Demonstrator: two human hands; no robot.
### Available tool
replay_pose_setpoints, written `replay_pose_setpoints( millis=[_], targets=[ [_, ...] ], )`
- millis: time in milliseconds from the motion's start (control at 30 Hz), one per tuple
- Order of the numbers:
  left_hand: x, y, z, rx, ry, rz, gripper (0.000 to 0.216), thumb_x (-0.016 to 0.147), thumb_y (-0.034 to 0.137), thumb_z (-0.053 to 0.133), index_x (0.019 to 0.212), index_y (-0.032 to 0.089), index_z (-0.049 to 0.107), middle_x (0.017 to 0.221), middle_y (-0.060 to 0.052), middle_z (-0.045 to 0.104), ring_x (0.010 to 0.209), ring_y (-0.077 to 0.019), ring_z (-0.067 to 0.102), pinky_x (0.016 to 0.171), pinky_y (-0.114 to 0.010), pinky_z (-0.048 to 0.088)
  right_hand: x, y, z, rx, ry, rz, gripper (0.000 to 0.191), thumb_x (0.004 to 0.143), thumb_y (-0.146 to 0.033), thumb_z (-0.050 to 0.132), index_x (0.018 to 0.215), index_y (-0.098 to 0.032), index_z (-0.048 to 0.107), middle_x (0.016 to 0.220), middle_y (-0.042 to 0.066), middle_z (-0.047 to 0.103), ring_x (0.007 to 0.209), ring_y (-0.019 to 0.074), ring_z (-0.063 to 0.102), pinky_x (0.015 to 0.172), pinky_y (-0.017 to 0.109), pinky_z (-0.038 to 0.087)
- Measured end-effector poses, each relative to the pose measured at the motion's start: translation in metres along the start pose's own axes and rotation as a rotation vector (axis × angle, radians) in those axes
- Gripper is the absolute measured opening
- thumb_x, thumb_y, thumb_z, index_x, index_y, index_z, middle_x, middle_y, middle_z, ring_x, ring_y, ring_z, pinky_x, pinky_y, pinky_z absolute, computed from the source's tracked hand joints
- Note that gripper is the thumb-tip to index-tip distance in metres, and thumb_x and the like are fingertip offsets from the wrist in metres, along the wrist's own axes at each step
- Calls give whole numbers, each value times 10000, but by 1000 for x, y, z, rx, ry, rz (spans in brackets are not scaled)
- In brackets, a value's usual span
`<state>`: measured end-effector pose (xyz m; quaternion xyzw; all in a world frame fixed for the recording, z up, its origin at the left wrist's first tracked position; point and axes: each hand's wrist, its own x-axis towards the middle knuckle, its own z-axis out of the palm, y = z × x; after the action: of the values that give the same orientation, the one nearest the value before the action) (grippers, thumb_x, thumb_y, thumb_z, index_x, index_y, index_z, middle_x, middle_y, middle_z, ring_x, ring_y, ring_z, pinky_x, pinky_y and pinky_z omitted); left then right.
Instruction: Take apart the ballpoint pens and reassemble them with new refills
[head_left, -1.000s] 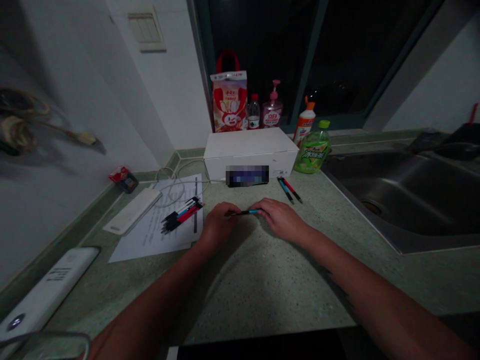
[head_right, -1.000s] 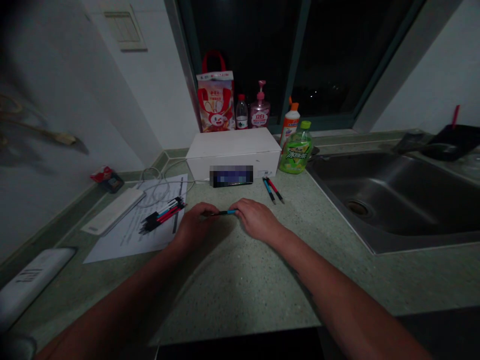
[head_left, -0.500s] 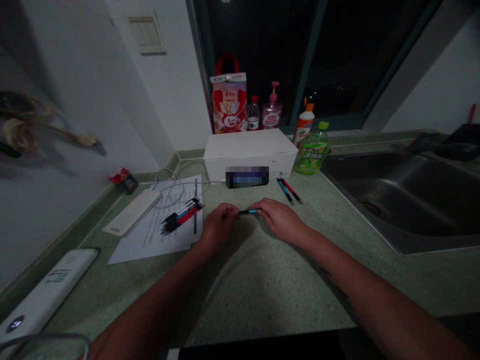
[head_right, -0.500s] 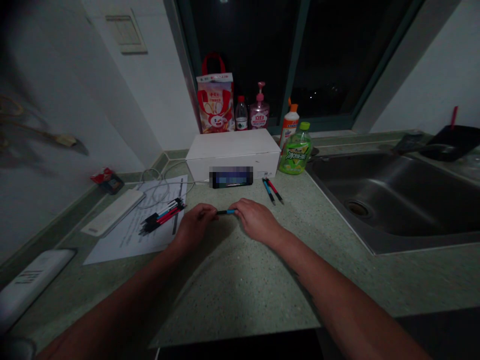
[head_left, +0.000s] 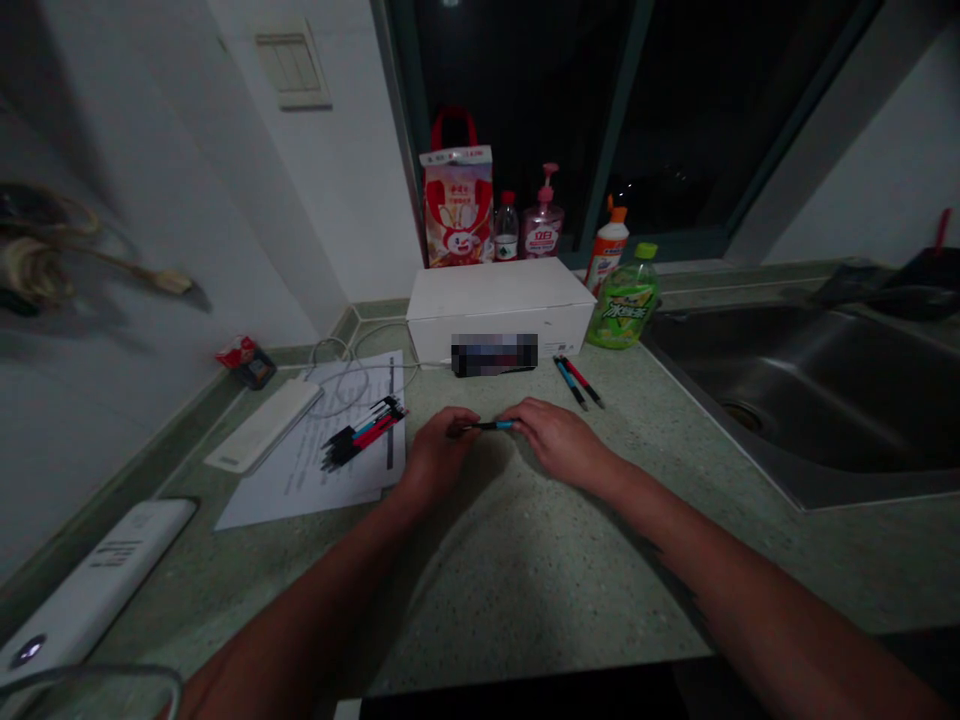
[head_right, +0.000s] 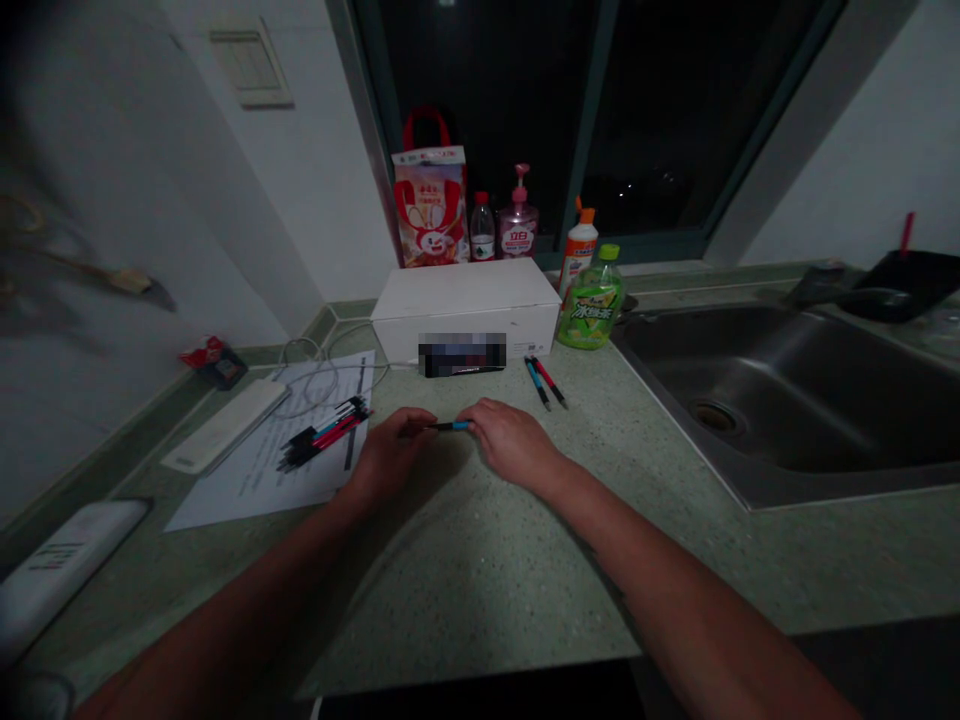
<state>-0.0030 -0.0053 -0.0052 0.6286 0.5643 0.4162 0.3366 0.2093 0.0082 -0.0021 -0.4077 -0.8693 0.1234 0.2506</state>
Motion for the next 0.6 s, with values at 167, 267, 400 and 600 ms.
replay_pose_setpoints(
  millis=[167, 267, 400, 600],
  targets=[
    [0, 3, -1, -3, -7, -11, 143, 836, 314, 610, 900, 194, 652, 831, -28, 716, 812, -188, 674, 784, -319, 518, 0, -2, -1, 9, 8, -2, 199, 1002, -98, 505, 1110, -189, 645, 1031, 63, 647, 990, 209, 615, 864, 327, 484],
    [0, 3, -1, -6, 15, 3, 145, 797, 289, 647, 910, 197, 652, 866, -24, 722, 835, -187, 674, 793, -311, 518, 0, -1, 0, 0, 2, -1, 205, 1000, -101, 503, 1113, -196, 646, 1035, 64, 649, 993, 213, 617, 861, 331, 486],
    [0, 2, -1, 9, -6, -36, 149, 834, 325, 611, 900, 199, 655, 803, -16, 716, 785, -189, 671, 741, -308, 513, 0, 0, 0, -6, -1, -5, 209, 1000, -104, 504, 1124, -196, 644, 1044, 64, 649, 996, 213, 615, 865, 336, 485],
    [0, 3, -1, -1, 9, -34, 152, 825, 327, 628, 905, 201, 659, 833, -14, 720, 805, -188, 673, 752, -303, 506, 1, -2, -1, -8, -2, 4, 192, 994, -95, 526, 1118, -183, 643, 1025, 60, 646, 978, 206, 613, 852, 319, 478]
  ],
)
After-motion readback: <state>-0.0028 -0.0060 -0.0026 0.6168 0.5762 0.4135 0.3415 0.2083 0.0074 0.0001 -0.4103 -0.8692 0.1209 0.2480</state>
